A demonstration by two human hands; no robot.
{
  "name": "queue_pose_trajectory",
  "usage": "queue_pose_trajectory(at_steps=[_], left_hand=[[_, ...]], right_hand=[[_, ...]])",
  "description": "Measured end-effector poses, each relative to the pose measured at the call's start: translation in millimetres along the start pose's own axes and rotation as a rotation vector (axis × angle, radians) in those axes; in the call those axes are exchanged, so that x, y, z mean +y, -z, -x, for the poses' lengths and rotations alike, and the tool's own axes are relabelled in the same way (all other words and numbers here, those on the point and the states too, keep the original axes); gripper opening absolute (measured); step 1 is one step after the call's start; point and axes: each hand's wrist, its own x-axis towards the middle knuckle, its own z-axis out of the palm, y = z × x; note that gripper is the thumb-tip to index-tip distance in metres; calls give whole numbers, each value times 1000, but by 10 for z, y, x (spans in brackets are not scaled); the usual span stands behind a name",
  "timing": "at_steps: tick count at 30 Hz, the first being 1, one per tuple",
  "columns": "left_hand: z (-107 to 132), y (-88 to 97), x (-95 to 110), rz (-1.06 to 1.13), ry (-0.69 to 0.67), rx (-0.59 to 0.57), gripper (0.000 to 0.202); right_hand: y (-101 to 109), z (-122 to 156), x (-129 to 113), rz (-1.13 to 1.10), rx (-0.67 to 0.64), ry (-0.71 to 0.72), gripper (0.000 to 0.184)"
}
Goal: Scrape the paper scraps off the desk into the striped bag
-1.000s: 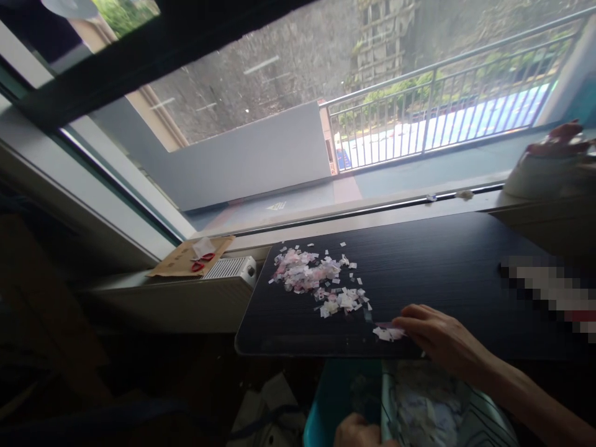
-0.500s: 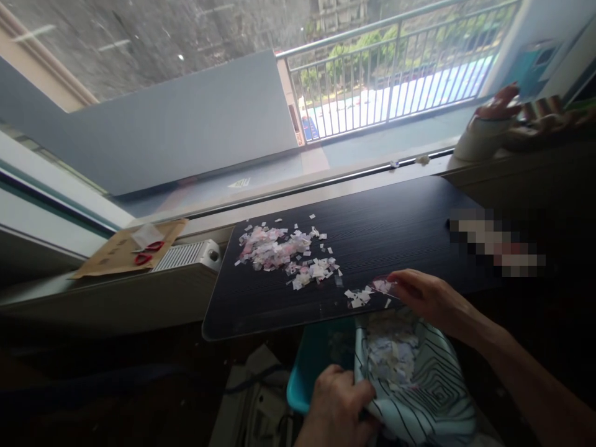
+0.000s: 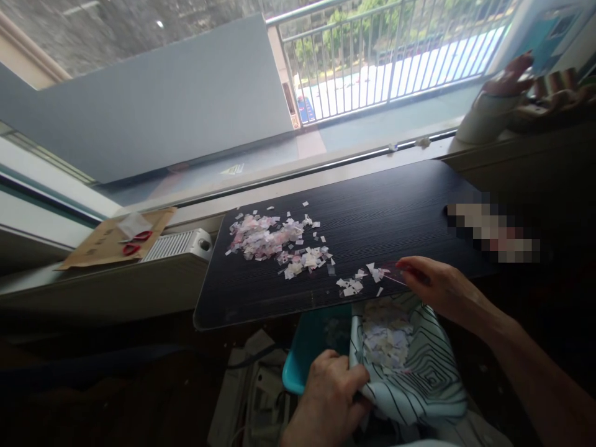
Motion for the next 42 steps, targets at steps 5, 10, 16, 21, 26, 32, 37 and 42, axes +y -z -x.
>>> queue_pose_trajectory(at_steps=[5, 10, 16, 21, 26, 32, 37, 42], left_hand=[[-19, 4, 5, 15, 0, -15, 8], [-10, 2, 16, 26, 4, 3, 12], [-6, 38, 46, 34, 24, 10, 13], [-4, 41, 60, 20, 30, 14, 13], [31, 38, 45, -14, 32, 31, 13], [43, 58, 37, -28, 50, 33, 13], [44, 53, 34, -23, 41, 43, 14], [50, 46, 31, -34, 55, 36, 14]], right_hand=[[40, 43, 49, -48, -18, -28, 23], [67, 40, 60, -34, 35, -37, 25], [78, 92, 85, -102, -92, -32, 24], [18, 53, 98, -127, -56, 23, 26], [97, 102, 36, -116, -205, 85, 22], [135, 137, 38, -66, -121, 83, 25], [110, 117, 3, -68, -185, 139, 24], [63, 44, -28, -71, -155, 173, 25]])
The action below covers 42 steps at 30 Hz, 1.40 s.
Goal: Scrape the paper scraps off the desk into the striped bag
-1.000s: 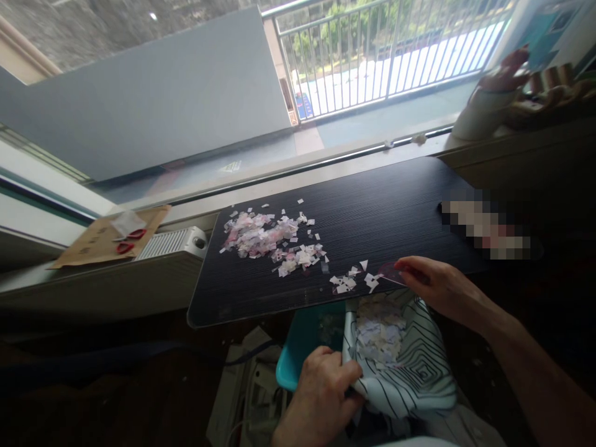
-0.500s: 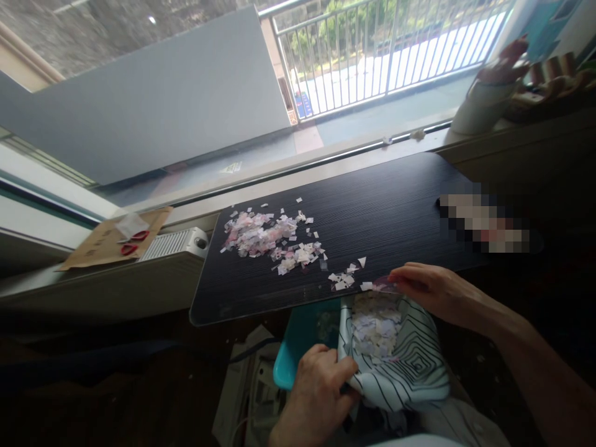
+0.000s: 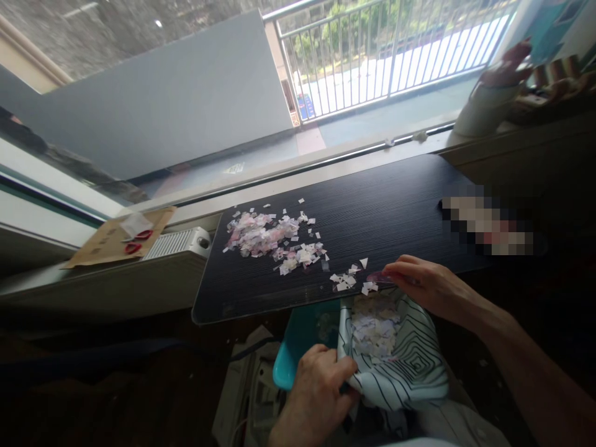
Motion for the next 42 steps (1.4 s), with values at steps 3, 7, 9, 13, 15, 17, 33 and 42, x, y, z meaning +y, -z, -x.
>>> queue_pose_trajectory(at_steps=[3, 7, 9, 13, 15, 17, 33, 42], left_hand=[[1, 16, 7, 7, 7, -5, 14], [-5, 32, 13, 11, 10, -9, 14], [-13, 32, 13, 11, 6, -9, 14], [-25, 31, 21, 14, -12, 0, 14], [-22, 32, 29, 13, -17, 9, 14], [-16, 33, 38, 18, -13, 11, 15], [-19, -12, -5, -2, -20, -6, 8], [-25, -81, -37, -119, -5, -65, 24]], right_hand=[[30, 5, -42, 7, -58, 16, 24], [113, 28, -94, 29, -94, 16, 24], [122, -28, -74, 51, -42, 22, 24], [73, -233, 45, 128, 75, 36, 27], [64, -288, 99, 161, 77, 31, 27], [89, -269, 124, 183, 72, 10, 27], [53, -133, 100, -17, -108, 72, 28], [-22, -109, 178, -82, -121, 91, 26]])
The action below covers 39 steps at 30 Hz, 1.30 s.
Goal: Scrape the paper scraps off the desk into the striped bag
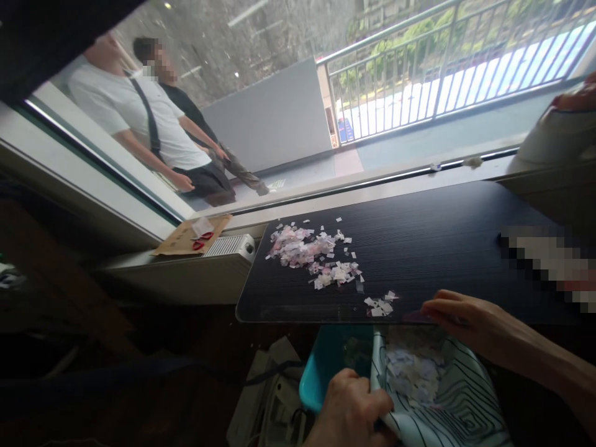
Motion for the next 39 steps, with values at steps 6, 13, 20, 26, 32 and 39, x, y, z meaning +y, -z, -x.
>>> queue_pose_trajectory(at_steps=[6, 13, 20, 26, 32, 39], left_hand=[[-32, -176, -95, -56, -57, 69, 28], [-20, -367, -124, -107, -55, 156, 22], [-2, -124, -52, -33, -18, 42, 28], [18, -11, -8, 36, 36, -5, 23], [29, -13, 1, 104, 38, -3, 15], [37, 19, 26, 154, 41, 3, 15]], right_hand=[[4, 55, -130, -48, 36, -3, 29], [-40, -127, -261, -63, 129, -25, 26], [-205, -194, -89, 18, 197, -12, 26], [-185, -188, -126, 158, 226, -42, 25], [-132, -180, -187, 191, 171, -34, 24], [-93, -133, -181, 226, 200, -93, 24]])
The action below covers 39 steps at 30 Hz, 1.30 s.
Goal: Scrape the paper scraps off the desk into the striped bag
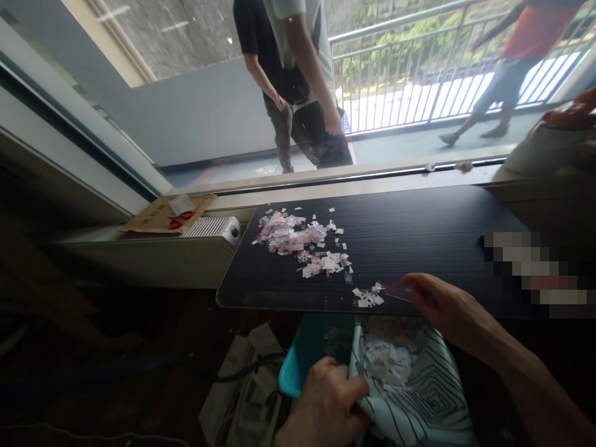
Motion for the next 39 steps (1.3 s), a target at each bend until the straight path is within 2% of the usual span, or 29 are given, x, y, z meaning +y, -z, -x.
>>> queue_pose_trajectory(at_steps=[5, 10, 16, 22, 32, 39], left_hand=[[19, 44, 16, -28, 2, -5, 14], [53, 11, 7, -23, 11, 39, 12], [53, 1, 15, -33, -24, 62, 11], [51, -16, 23, -46, -21, 92, 7], [45, 21, 35, -54, -23, 62, 7], [48, 7, 38, -33, -10, 55, 10]], right_hand=[[0, 9, -58, -26, -81, 22, 24], [60, 33, -54, 48, -41, -16, 24], [35, -8, -135, -28, -67, 53, 26], [111, -15, -39, 76, -10, 15, 25], [-44, -356, -25, 27, -16, 45, 27], [11, -404, -19, 24, -27, 44, 26]])
